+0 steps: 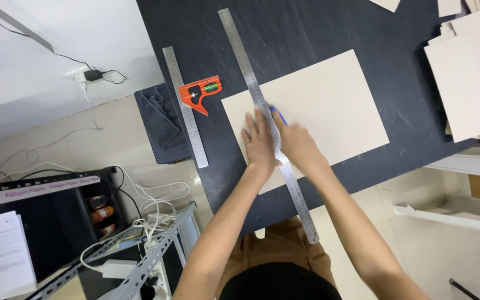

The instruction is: Cutting cardboard sheets into specific shapes and sizes using a utility knife and a metal ruler.

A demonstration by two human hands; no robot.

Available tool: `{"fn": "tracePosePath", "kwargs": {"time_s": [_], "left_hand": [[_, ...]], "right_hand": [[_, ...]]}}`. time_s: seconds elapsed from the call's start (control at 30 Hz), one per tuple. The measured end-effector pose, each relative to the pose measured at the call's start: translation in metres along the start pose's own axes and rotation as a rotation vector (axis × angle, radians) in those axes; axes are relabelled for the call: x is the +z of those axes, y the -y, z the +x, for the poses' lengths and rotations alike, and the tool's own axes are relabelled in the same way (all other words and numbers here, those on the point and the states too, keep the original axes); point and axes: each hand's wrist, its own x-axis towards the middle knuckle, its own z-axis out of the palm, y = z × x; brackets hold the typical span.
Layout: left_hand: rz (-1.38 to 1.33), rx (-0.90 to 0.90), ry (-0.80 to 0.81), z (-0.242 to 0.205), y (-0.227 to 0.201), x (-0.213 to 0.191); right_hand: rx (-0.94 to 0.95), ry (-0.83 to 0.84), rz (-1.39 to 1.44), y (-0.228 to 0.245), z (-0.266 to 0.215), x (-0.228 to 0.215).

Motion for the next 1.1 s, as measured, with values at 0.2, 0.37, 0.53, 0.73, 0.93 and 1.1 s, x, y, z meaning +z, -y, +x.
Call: {"fn": "tracePosePath", "kwargs": {"time_s": [0.2,0.37,0.53,0.73,0.93,1.1], "left_hand": [[-0.039,-0.017,0.007,-0.004,-0.002,-0.009],[0.053,-0.025,-0.006,-0.003,-0.001,-0.006],[-0.078,-0.008,0.018,0.006,0.001,0.000],[-0.067,-0.016,0.051,0.008,0.001,0.004],[0.007,-0.010,0.011,0.004,-0.002,0.004],[-0.097,-0.007,-0.004,-0.004,-0.001,-0.007]], "right_hand": [[0.227,0.303,-0.023,-0.042,-0.190,0.038],[0.248,0.306,0.057,0.007,-0.145,-0.067],[0.003,-0.163,0.159,-0.005,0.021,-0.019],[0.036,-0.079,0.039,0.024,0.034,-0.024],[-0.010,-0.077,-0.075,-0.008,0.035,0.006],[0.186,0.269,-0.029,0.007,-0.135,-0.016]]}}
